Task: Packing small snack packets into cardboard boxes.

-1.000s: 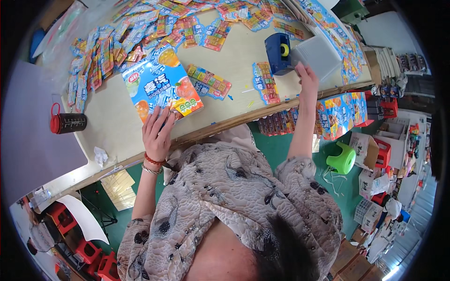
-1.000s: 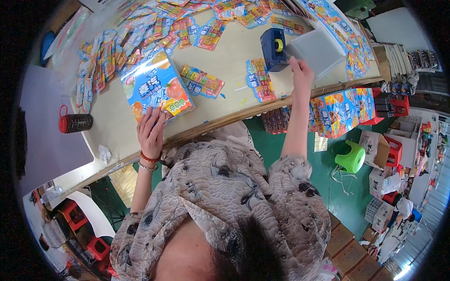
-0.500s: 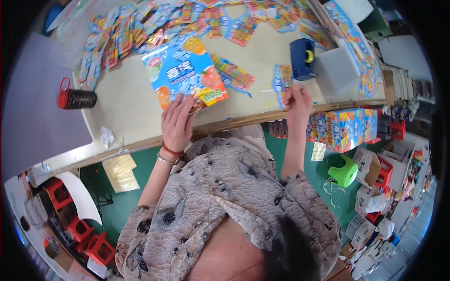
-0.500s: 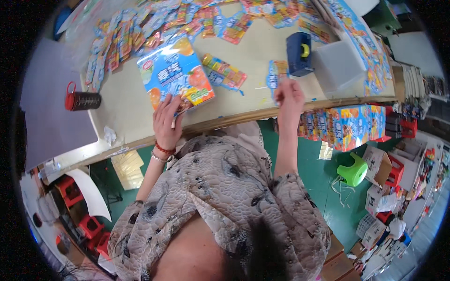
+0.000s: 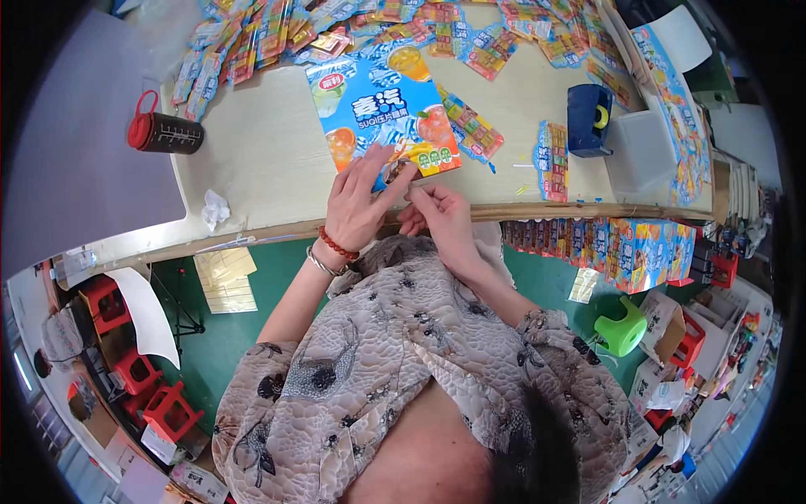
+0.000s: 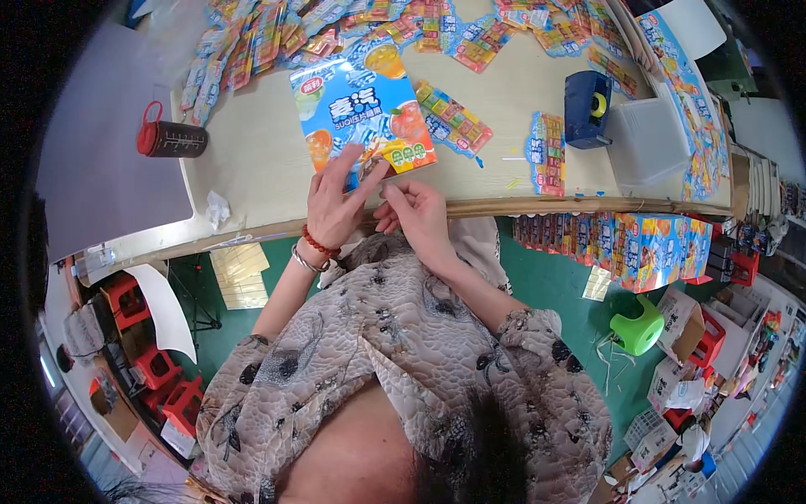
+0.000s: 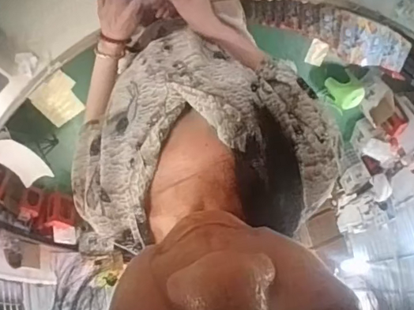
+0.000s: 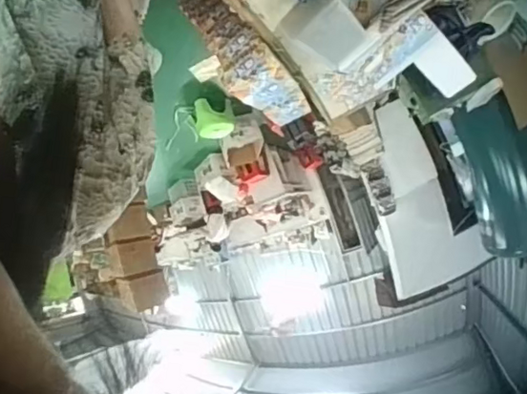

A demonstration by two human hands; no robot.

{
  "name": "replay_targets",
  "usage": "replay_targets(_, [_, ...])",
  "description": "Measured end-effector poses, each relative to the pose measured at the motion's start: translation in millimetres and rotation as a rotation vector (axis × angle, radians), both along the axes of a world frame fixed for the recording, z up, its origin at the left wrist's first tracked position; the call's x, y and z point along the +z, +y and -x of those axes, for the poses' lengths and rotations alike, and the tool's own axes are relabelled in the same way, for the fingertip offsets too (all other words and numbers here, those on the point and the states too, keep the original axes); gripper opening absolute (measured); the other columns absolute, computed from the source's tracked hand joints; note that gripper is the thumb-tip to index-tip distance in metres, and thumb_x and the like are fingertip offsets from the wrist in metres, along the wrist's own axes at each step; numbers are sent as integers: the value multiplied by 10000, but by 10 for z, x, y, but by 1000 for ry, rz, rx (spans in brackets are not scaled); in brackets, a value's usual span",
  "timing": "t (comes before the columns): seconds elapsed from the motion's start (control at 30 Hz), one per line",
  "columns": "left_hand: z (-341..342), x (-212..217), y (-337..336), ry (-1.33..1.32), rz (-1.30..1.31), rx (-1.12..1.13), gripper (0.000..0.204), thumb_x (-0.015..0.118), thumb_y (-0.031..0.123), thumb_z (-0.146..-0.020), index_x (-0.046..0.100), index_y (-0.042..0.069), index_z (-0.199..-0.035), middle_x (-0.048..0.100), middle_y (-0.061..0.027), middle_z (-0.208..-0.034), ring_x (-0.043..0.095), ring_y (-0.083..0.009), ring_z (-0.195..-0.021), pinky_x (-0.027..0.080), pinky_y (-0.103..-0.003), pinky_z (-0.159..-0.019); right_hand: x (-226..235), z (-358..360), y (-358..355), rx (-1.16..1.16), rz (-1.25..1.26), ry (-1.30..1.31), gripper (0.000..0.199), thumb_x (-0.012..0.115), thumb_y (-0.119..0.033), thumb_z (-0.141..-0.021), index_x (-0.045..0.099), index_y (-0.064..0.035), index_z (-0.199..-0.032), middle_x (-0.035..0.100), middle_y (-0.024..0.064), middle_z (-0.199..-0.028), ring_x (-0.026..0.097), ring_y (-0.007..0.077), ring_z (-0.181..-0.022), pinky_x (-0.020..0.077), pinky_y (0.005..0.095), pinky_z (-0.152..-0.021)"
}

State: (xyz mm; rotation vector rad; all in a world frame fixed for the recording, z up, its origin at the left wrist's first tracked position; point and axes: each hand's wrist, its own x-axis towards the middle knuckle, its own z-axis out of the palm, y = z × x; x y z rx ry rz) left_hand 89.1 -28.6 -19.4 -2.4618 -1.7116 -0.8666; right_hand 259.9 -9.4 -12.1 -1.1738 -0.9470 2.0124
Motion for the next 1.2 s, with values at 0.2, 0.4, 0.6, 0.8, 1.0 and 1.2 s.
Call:
replay_targets(0.2, [-58,196,34,-16,110,37,477,614,100,-800,576,206,-1263,478,-57,-1377,476,-259,-1250,380,-369,-978,-262,-1,-23,-31,-98,26,171,526,-150,-961,588,7,-986,658,61,-807,627,110,-693,501,232,-621])
replay_targets(0.4, [-161,52,93,-66,2,113,347,693,208,-797,643,154,-1137,551,-50,-1295,533,-249,-1172,395,-356,-932,-434,68,88,-60,-312,-39,181,542,-114,-947,616,27,-1034,662,34,-882,607,81,-786,511,235,-692])
replay_targets(0.6, [-213,-60,113,1,-117,158,330,738,225,-756,665,174,-1074,591,-26,-1237,558,-223,-1116,400,-344,-884,-114,-112,71,20,179,41,226,526,-165,-957,593,-4,-1100,645,50,-763,592,91,-600,498,230,-582])
replay_targets(0.8, [-218,-19,102,87,-76,151,362,724,218,-761,654,194,-1116,582,-19,-1246,555,-220,-1112,396,-353,-882,125,-396,163,-292,-100,-213,301,513,-232,-963,559,-51,-1199,524,-19,-599,425,38,-464,304,186,-427])
replay_targets(1.0, [-95,123,33,275,44,101,544,669,215,-808,516,148,-1325,499,-85,-1350,483,-264,-1223,332,-393,-1030,-197,-211,1137,-33,-523,-496,501,453,-437,-957,572,-5,-1181,652,113,-968,602,175,-858,463,301,-756])
replay_targets(1.2, [377,-384,131,-1199,510,414,571,378,304,-999,251,-43,-1435,341,-155,-1457,297,-250,-1358,217,-385,-1112,-171,-138,1215,344,-516,-687,650,463,-601,-883,607,-5,-1098,649,152,-985,608,231,-909,450,323,-831])
